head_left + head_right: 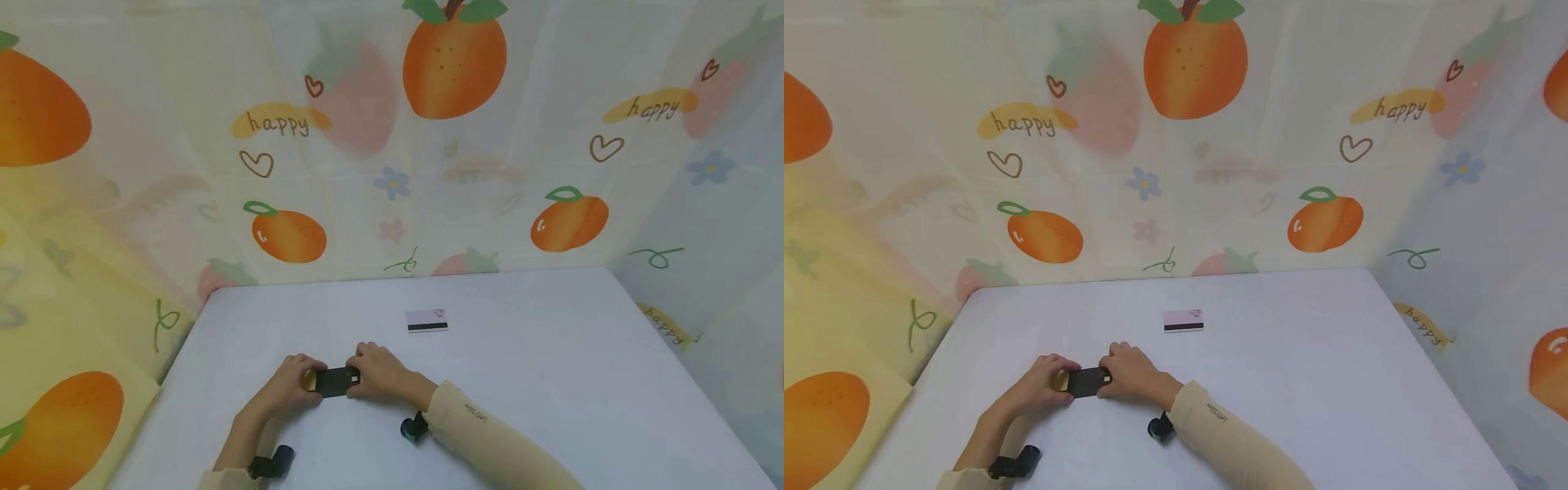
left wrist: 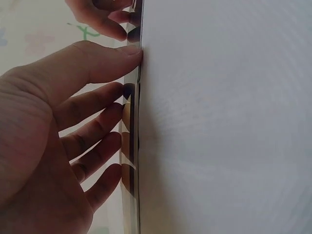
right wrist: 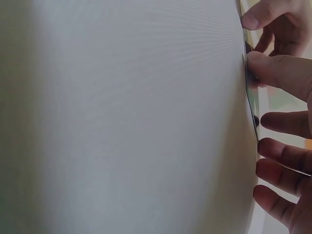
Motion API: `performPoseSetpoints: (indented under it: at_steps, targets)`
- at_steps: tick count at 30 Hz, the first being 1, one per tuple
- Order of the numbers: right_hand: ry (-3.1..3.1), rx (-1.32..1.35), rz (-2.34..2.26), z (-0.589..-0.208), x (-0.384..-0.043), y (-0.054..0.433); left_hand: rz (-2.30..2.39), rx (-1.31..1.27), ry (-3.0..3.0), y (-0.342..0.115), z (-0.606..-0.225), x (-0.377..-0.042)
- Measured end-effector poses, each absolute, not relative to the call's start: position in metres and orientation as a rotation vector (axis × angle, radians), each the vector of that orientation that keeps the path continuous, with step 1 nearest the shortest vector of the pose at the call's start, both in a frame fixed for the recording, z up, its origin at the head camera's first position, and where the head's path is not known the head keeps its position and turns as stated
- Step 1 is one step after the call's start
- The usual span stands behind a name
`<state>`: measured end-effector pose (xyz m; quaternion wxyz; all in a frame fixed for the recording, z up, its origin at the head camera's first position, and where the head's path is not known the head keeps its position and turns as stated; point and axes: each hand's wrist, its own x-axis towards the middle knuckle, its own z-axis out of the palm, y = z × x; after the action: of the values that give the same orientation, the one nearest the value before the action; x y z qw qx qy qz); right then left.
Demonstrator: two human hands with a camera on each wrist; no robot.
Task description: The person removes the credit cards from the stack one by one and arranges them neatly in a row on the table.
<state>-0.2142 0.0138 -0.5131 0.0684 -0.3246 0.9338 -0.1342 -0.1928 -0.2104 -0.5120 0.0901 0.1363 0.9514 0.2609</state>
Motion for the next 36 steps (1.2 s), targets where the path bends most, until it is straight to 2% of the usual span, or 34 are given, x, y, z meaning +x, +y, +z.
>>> performPoseSetpoints:
  at_steps: [7,18,36]
  targets:
    - [2.790,-0.998,-0.466,-0.509,-0.218,0.026,0.804,0.377,2.828,-0.207,-0.515,-0.198]
    - [2.827,-0.887,-0.498,-0.501,-0.225,0.050,0.914,0.342,2.853,-0.191,-0.511,-0.205]
    - [2.865,-0.641,-0.796,-0.498,-0.249,0.124,1.084,0.415,2.791,-0.147,-0.508,-0.234]
